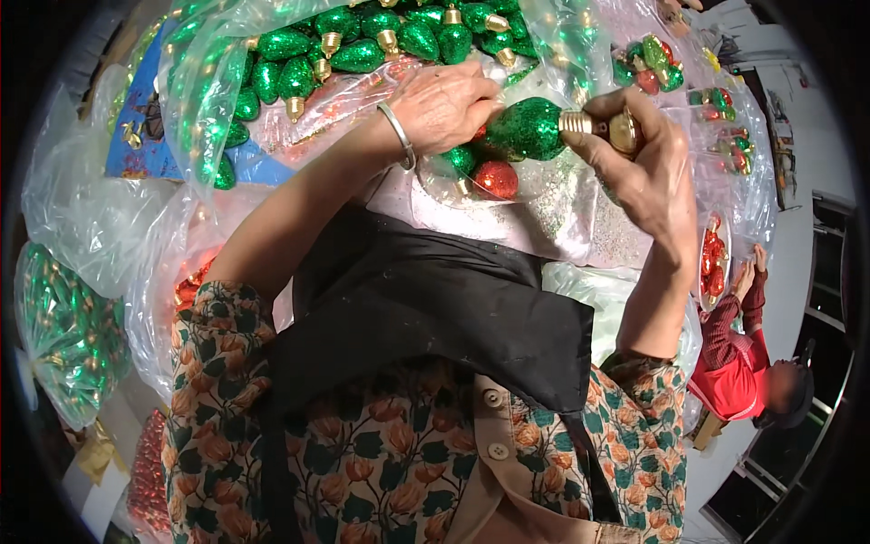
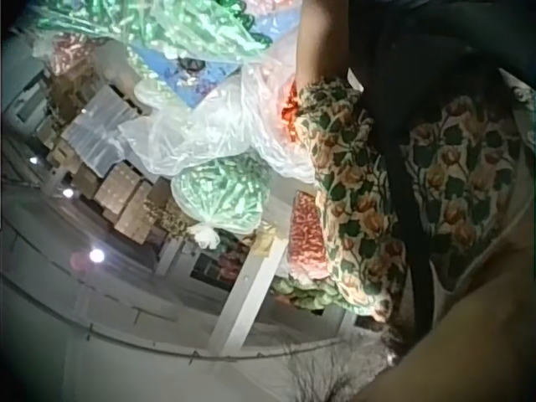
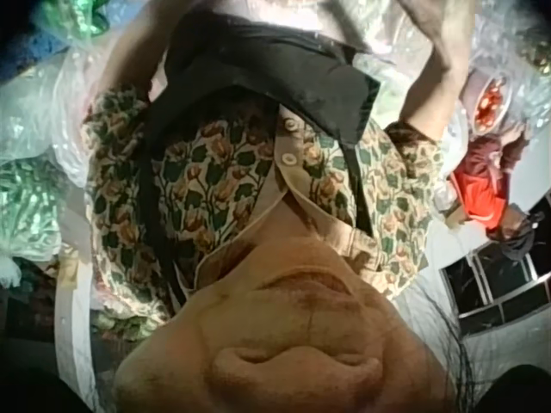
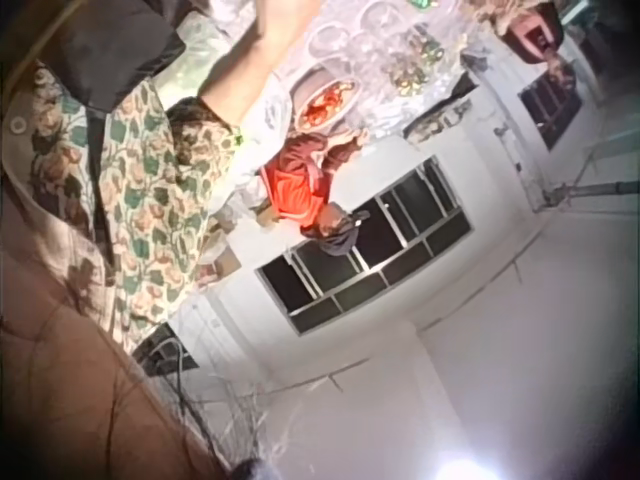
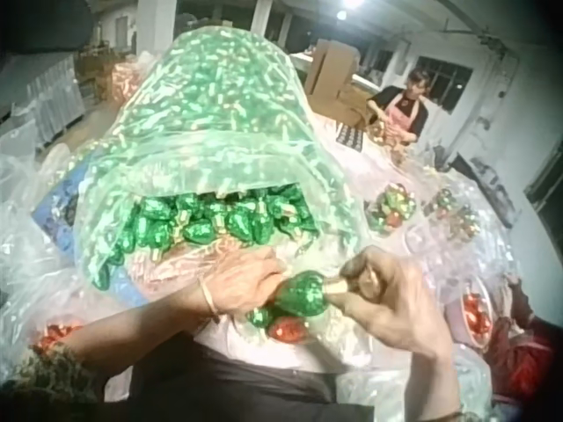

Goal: The recorder is assembling and packaging small green and red plastic decorative ornaments at a workstation.

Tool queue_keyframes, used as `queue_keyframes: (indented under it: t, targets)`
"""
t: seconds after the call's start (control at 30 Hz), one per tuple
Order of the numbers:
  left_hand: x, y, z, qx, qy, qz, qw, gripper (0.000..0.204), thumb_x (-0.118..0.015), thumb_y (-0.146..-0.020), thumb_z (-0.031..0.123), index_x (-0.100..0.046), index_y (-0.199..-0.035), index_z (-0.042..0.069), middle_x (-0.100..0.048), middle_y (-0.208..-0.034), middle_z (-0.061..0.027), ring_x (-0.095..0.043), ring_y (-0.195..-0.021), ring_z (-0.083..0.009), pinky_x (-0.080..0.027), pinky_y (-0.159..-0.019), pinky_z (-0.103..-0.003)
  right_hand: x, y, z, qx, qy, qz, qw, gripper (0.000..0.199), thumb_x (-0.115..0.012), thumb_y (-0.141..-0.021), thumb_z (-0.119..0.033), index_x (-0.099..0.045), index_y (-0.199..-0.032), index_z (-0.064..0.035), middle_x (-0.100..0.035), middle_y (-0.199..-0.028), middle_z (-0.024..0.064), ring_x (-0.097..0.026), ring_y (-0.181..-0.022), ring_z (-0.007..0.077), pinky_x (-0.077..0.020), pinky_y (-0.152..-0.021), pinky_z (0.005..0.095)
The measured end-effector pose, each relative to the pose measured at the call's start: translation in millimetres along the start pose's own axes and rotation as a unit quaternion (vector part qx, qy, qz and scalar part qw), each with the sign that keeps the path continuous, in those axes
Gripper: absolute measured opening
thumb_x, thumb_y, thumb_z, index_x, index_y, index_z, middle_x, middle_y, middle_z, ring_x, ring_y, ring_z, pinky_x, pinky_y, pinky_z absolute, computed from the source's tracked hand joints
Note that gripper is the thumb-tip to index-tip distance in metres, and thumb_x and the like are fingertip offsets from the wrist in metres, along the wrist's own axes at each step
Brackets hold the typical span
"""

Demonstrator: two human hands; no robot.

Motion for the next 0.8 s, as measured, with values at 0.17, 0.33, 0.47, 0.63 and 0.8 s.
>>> queue_keyframes:
  t: [0.17,0.33,0.47,0.63,0.8]
  targets:
    - [-2.4,-4.3,-10.4,-0.013,0.067,-0.011,0.998,0.027,-0.06,-0.087,0.029,-0.067,-0.092,0.004,-0.062,-0.09,-0.0121,-0.06,-0.083,-0.0287,-0.047,-0.074,-0.037,-26.2,-16.8,14.0,-0.032,-0.002,-0.149,0.988,0.022,-0.072,-0.075,-0.014,-0.061,-0.088,-0.0006,-0.058,-0.066,0.0007,-0.051,-0.063,0.0077,-0.0412,-0.055,0.026]
    - [5.9,-4.0,-10.8,0.068,0.141,-0.116,0.981,0.027,-0.063,-0.085,0.03,-0.069,-0.092,0.004,-0.063,-0.088,-0.0116,-0.061,-0.083,-0.0269,-0.047,-0.073,-0.036,-32.9,-7.3,16.2,-0.005,-0.064,-0.105,0.992,0.02,-0.07,-0.078,-0.016,-0.061,-0.086,-0.0001,-0.059,-0.066,0.0023,-0.053,-0.062,0.0089,-0.0416,-0.055,0.0261]
    - [3.5,-4.8,-4.8,0.054,0.12,-0.098,0.987,0.026,-0.064,-0.084,0.028,-0.069,-0.091,0.004,-0.063,-0.088,-0.0126,-0.061,-0.082,-0.0274,-0.047,-0.073,-0.036,-38.7,-9.8,19.9,-0.043,-0.021,-0.153,0.987,0.021,-0.07,-0.078,-0.017,-0.061,-0.087,-0.0003,-0.061,-0.067,0.0053,-0.055,-0.062,0.013,-0.0431,-0.055,0.0291]
    - [-2.1,-2.7,-6.0,-0.023,0.064,-0.035,0.997,0.027,-0.065,-0.083,0.027,-0.067,-0.092,0.002,-0.062,-0.088,-0.0134,-0.06,-0.083,-0.0277,-0.047,-0.074,-0.036,-49.1,-37.4,28.9,0.039,0.167,-0.267,0.948,0.025,-0.07,-0.078,-0.021,-0.06,-0.09,-0.0014,-0.062,-0.068,0.0122,-0.06,-0.061,0.0249,-0.0454,-0.056,0.0365]
    - [-3.5,-2.0,-1.4,-0.024,0.079,-0.026,0.996,0.029,-0.064,-0.081,0.032,-0.068,-0.088,0.004,-0.062,-0.087,-0.0142,-0.059,-0.086,-0.0298,-0.046,-0.075,-0.038,-54.0,-40.7,24.0,0.175,0.177,-0.102,0.963,0.017,-0.067,-0.076,-0.016,-0.059,-0.083,-0.002,-0.059,-0.062,0.0137,-0.061,-0.06,0.0292,-0.0465,-0.056,0.0402]
Point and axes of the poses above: each hand's wrist, its own y-axis away from the middle knuckle, its own x-axis out of the back of the hand, z = x × y, the point moved 5 cm from there along -y, towards the middle knuckle
